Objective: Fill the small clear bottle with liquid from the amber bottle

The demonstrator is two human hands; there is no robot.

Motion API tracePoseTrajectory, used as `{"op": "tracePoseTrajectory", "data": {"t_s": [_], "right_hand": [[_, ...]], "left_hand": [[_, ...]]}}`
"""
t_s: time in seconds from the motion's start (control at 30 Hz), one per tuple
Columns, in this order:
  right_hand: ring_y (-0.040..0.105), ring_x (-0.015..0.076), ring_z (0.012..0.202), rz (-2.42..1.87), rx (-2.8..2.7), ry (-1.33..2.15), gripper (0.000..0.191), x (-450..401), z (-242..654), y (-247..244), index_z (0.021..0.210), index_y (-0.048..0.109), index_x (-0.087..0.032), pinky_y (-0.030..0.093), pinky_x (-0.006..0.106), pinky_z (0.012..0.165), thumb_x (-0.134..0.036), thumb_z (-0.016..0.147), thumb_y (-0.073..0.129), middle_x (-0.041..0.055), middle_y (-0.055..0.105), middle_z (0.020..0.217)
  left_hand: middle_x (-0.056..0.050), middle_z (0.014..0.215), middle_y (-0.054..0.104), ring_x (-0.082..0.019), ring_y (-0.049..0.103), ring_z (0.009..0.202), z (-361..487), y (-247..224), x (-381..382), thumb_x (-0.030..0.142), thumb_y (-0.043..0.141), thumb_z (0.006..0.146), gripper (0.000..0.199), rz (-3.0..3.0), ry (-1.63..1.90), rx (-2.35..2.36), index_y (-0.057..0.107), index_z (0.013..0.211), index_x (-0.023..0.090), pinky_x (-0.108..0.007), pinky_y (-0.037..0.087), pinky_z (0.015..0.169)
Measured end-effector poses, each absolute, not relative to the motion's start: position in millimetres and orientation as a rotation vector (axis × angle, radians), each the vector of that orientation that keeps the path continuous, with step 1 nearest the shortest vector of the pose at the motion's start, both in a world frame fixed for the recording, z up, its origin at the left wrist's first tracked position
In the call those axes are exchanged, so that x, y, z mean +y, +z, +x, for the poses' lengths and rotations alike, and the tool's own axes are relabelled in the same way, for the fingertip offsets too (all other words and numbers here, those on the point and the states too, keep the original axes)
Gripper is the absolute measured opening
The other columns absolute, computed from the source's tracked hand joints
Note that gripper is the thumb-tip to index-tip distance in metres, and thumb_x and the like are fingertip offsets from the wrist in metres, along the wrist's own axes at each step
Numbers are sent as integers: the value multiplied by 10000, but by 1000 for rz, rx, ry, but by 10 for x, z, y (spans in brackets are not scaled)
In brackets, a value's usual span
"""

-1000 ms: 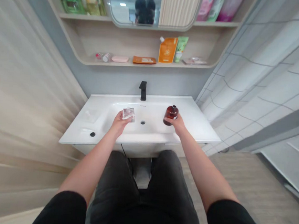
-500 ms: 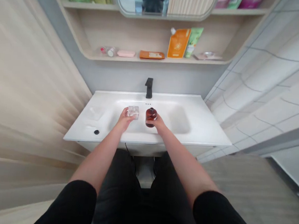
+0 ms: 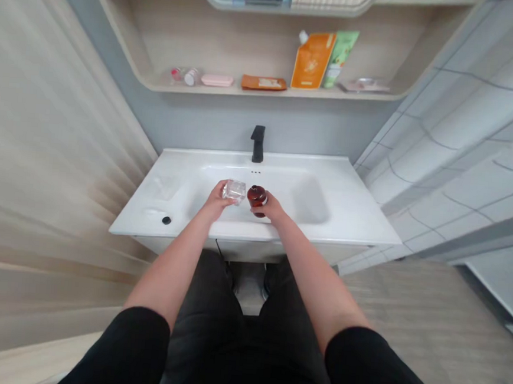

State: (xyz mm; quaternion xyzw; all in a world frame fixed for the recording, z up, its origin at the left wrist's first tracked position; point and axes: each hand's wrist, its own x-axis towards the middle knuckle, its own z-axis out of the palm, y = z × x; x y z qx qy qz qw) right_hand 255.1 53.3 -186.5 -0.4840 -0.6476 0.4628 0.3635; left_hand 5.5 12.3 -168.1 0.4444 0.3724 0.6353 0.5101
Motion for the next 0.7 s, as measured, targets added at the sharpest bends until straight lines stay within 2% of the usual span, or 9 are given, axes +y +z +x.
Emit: {"op": "tracePoseTrajectory", "data": {"t_s": [0.23,0.4,0.7], "right_hand": [[764,323,1098,-1300,-1680,1211,743,556,2555,-1866,1224,728,-258,601,497,1048,-332,539,1008,20,819,1123],[769,306,1026,-1361,-1719,1213,757,573,2556,-1876,1237,731,-262,611,475,1003,-342,542,1018,5,815,1074],[764,299,1018,-1387,-1764,1196,749,550,2552,-1823,1231,723,-261,595,466,1013,-317,549,1024,1,810,1057]], "left_hand": [[-6,1167,681,-237,647,1083,62,-1723,155,161,1024,443,819,1096,1624,933,675,1175,272,-361,549,947],[6,1108,697,-228,645,1047,70,-1685,132,166,1035,431,820,1111,1599,950,681,1163,269,-336,529,930],[-35,1137,748,-289,687,1104,93,-1600,98,156,1057,398,865,1133,1585,987,752,1202,253,-402,559,981]]}}
